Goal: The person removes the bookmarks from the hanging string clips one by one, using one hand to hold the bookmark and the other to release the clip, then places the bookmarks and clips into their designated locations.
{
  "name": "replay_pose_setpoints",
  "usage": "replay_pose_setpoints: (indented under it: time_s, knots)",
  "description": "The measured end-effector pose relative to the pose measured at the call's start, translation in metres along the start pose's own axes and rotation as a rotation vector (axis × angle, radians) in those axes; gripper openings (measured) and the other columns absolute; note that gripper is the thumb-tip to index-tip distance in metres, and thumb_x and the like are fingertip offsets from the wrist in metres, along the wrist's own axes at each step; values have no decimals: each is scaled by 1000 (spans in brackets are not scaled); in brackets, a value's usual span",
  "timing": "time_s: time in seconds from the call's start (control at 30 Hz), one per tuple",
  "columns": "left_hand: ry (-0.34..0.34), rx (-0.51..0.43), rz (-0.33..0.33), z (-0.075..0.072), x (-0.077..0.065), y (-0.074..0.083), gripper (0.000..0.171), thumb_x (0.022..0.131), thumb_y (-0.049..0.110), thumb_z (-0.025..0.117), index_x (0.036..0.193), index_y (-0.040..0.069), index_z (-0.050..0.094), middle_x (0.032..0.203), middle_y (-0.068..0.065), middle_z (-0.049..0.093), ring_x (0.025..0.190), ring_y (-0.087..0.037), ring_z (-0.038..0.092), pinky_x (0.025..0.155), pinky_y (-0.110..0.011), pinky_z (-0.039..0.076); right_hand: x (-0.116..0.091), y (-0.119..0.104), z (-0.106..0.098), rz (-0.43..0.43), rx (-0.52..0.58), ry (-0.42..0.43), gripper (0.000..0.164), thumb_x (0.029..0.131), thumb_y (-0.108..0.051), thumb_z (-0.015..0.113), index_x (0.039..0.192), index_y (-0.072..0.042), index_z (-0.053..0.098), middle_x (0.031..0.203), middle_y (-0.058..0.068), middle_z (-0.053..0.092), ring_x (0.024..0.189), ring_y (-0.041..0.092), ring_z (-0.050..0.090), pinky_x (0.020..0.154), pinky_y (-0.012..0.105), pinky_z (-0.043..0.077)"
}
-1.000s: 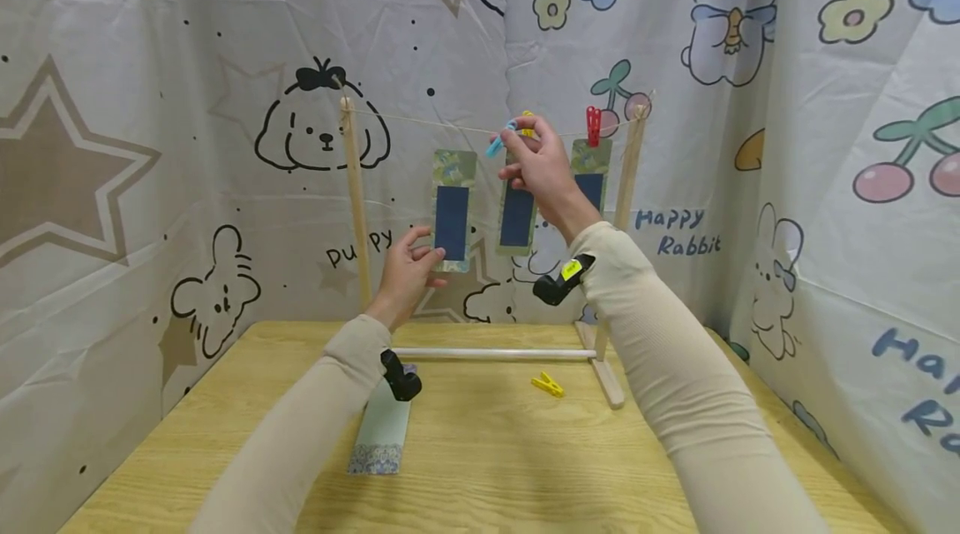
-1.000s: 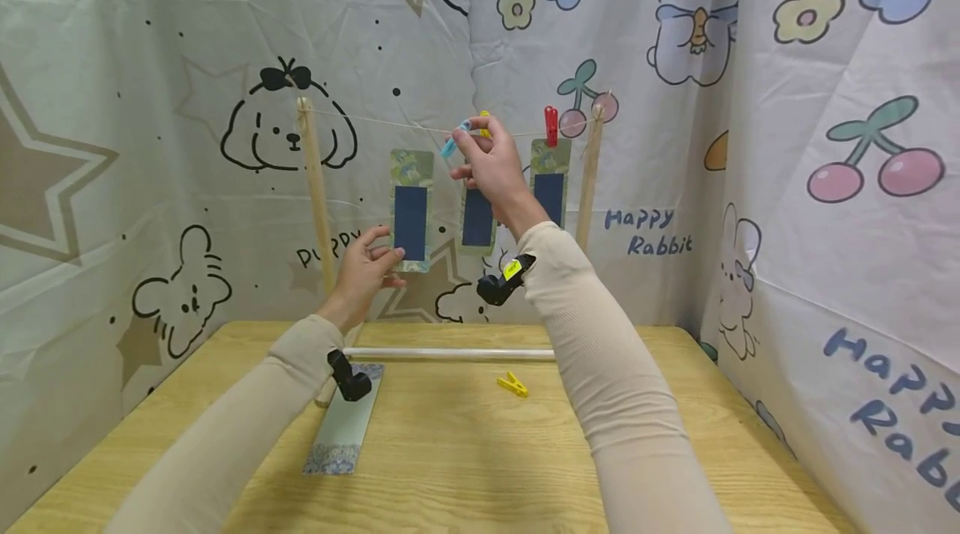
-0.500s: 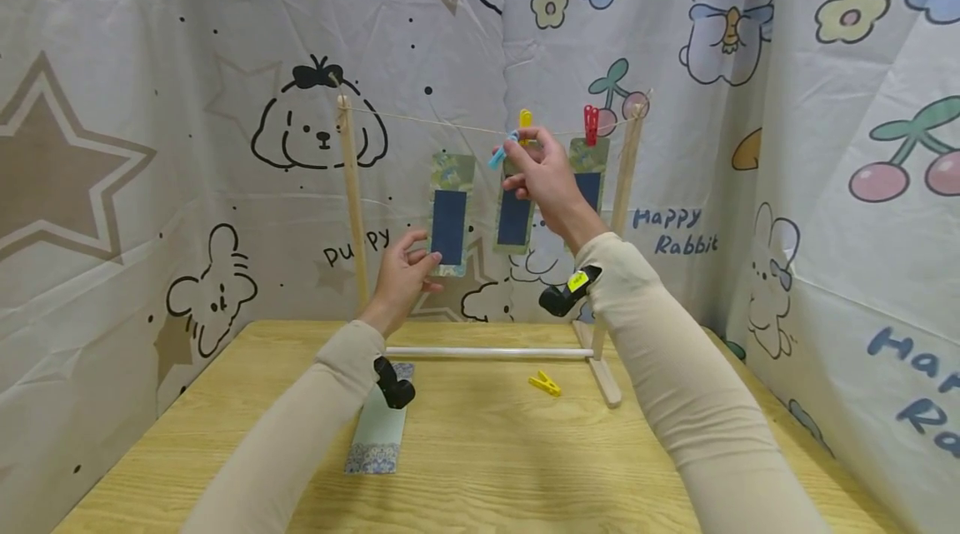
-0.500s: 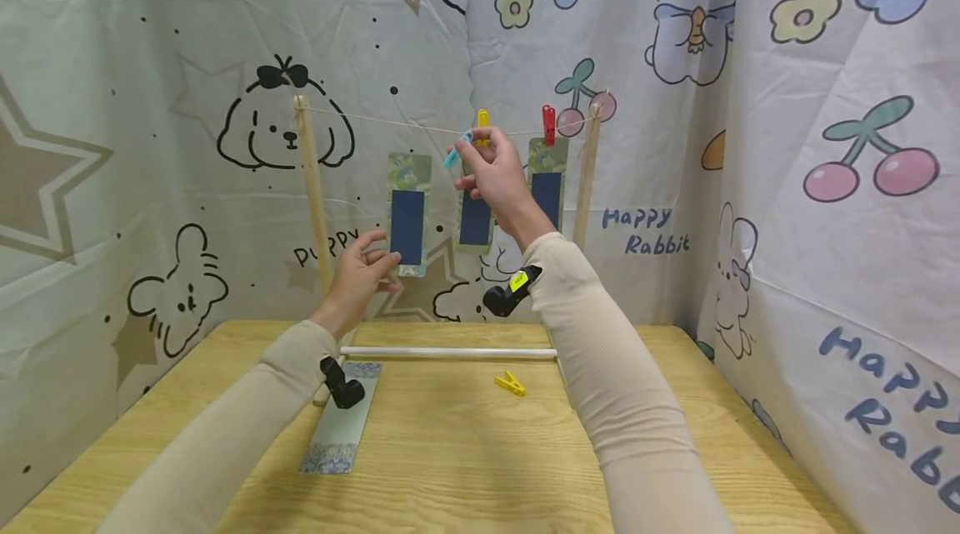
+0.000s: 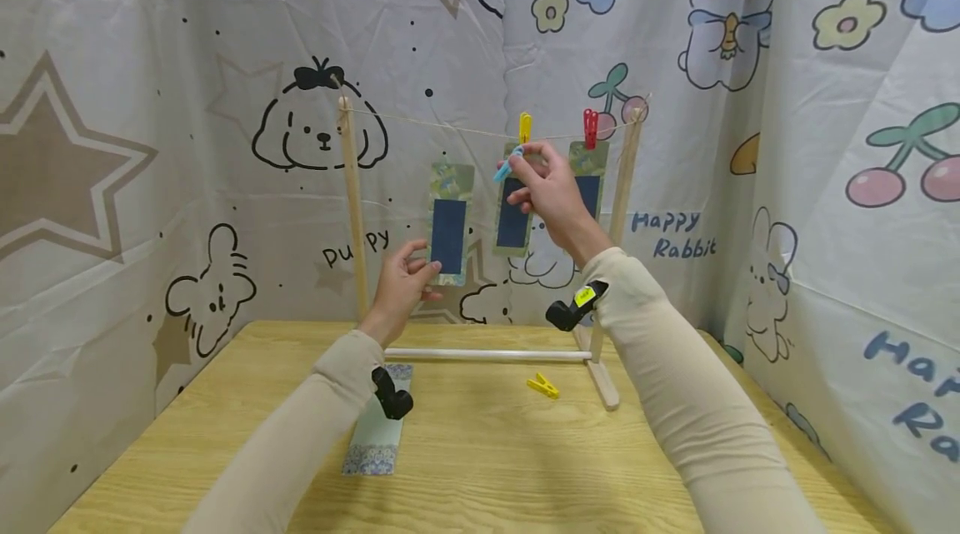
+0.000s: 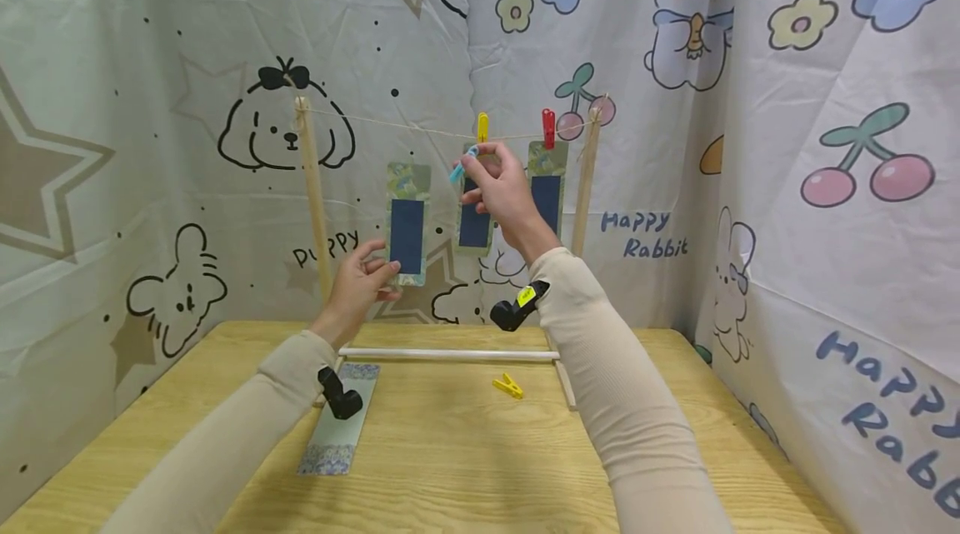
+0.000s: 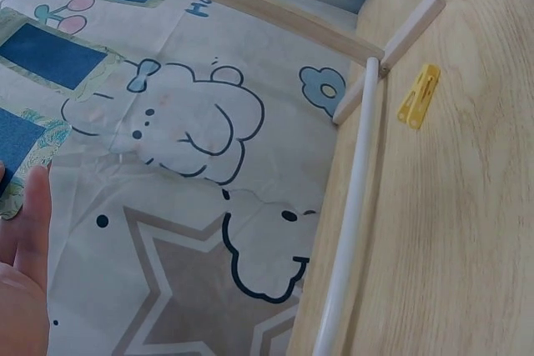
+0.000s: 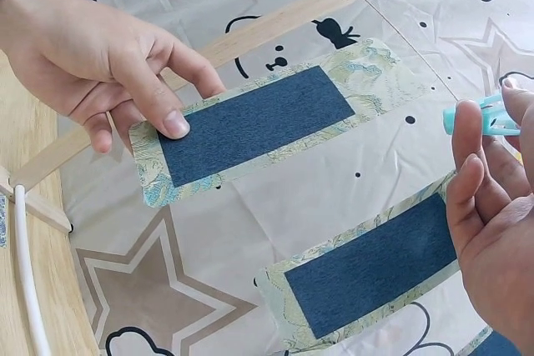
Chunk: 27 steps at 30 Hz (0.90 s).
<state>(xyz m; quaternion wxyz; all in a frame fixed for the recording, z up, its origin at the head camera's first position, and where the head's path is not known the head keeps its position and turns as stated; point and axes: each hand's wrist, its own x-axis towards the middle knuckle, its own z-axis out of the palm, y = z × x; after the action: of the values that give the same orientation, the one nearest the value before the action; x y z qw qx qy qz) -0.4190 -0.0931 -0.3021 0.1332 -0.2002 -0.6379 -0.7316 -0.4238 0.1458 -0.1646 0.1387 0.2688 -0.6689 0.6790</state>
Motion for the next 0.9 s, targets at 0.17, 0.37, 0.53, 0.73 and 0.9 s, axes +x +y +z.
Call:
replay_pose_setpoints:
  time_s: [0.17,0.37,0.53,0.73,0.9]
  knots:
    - [-1,9,-12,-2,-2,-2,46,101,-6,61,146,-2,50,86,-7,65,69,-18,61,59,-29,61,-4,3,-2,12,1,1,27,109,-24,57,131,-10,51,134,19,65,60,15,63,54,20,48]
    - [6,34,-23,-4,-6,-3,49,101,-5,62,148,-1,49,97,-11,69,66,-17,64,64,-38,63,-8,6,-4,19,-18,-5,29,109,-25,56,133,-9,50,134,18,65,60,14,63,54,21,49]
    - [10,35,-30,-5,-9,-4,49,101,-5,62,148,-1,48,107,-16,69,75,-16,66,65,-36,63,-11,9,-6,19,-7,-8,27,109,-23,56,131,-9,51,133,18,66,60,13,63,54,20,49]
    - [13,32,-24,-6,-12,-6,50,101,-4,62,149,-1,47,100,-10,68,85,-23,66,62,-31,62,-15,14,-8,17,-22,-4,24,110,-24,55,129,-10,52,132,19,66,61,13,63,54,21,48]
    - [13,41,-48,-8,-16,-7,51,102,-2,62,150,1,47,106,-13,68,92,-30,66,68,-39,63,-19,16,-10,18,-12,0,25,109,-24,56,128,-10,52,130,20,66,61,15,63,54,22,47]
